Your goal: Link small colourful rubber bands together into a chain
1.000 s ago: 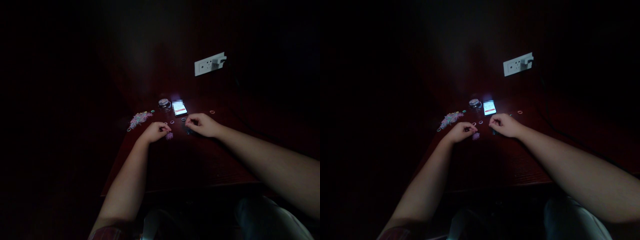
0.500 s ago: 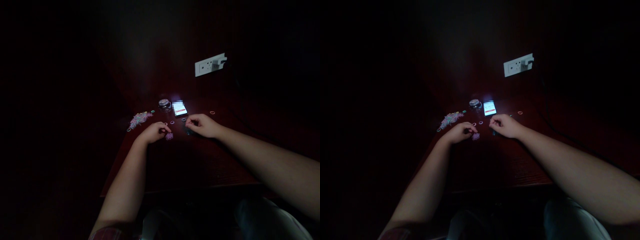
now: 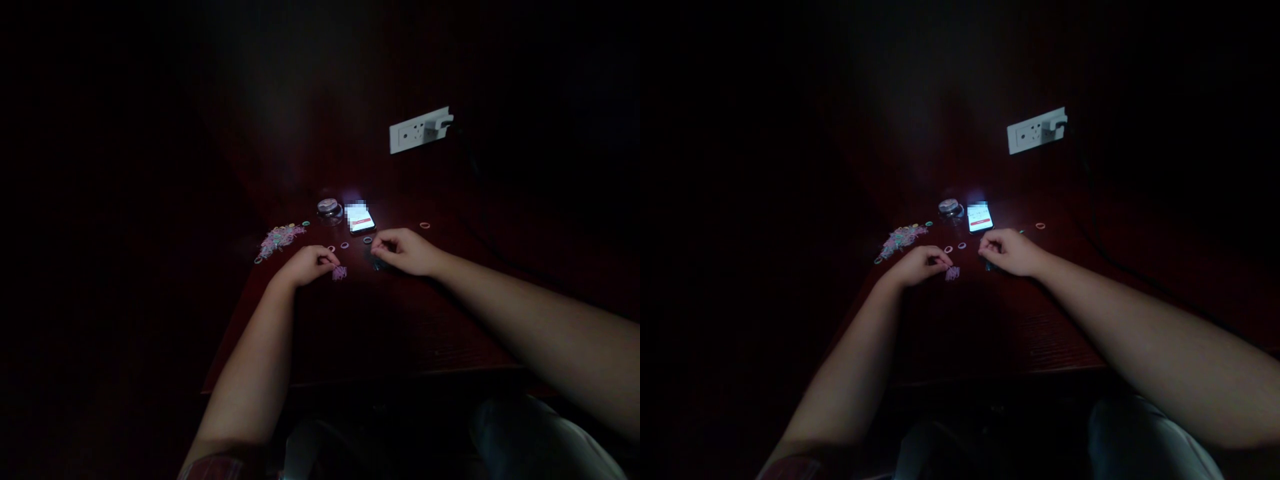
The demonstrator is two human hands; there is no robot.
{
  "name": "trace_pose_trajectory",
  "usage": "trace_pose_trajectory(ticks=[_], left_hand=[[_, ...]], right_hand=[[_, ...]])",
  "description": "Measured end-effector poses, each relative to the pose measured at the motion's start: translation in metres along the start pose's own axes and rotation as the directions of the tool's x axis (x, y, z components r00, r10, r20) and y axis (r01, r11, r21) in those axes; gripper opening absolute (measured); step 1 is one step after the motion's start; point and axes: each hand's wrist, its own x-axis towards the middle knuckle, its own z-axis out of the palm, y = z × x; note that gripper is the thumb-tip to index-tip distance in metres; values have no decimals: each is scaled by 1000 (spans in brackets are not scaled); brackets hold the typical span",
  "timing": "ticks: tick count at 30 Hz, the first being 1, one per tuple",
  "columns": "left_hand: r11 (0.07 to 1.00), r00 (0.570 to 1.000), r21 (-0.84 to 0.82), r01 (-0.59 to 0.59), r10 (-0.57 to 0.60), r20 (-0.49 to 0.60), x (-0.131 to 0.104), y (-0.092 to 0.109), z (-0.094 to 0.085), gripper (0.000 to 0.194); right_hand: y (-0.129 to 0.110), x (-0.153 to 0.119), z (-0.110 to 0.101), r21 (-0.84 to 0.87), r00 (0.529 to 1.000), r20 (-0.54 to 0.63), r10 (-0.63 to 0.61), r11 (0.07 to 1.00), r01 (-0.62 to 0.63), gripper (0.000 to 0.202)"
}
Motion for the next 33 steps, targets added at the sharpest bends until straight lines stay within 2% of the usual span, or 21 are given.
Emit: trace_pose_trajectory(ticks=[7,11,14,17,24,33], left_hand=[[1000,1000,10,-7,7,10,1,-1,3,17],[1000,1000,0,-2,2,-15,-1,0,3,30],[1000,999,-3,-7,7,53,-3,0,3,45],[999,991,33,-43,38,127,-3,1,4,49],[965,969,121,-232,218,118,5,0,10,29],[965,979,172,-196,184,87,5,3,14,16]], right_hand=[[1,0,1,-6,1000,3,0,1000,0,18],[0,1,1,-13,1000,1,6,1000,-6,18],[-2,1,1,-15,1000,2,10,1000,-10,19],[-2,0,1,-3,1000,10,11,1000,-11,19],[-1,0,2,18,1000,5,7,1000,-7,19],[-2,0,0,4,1000,15,10,1000,-10,20]])
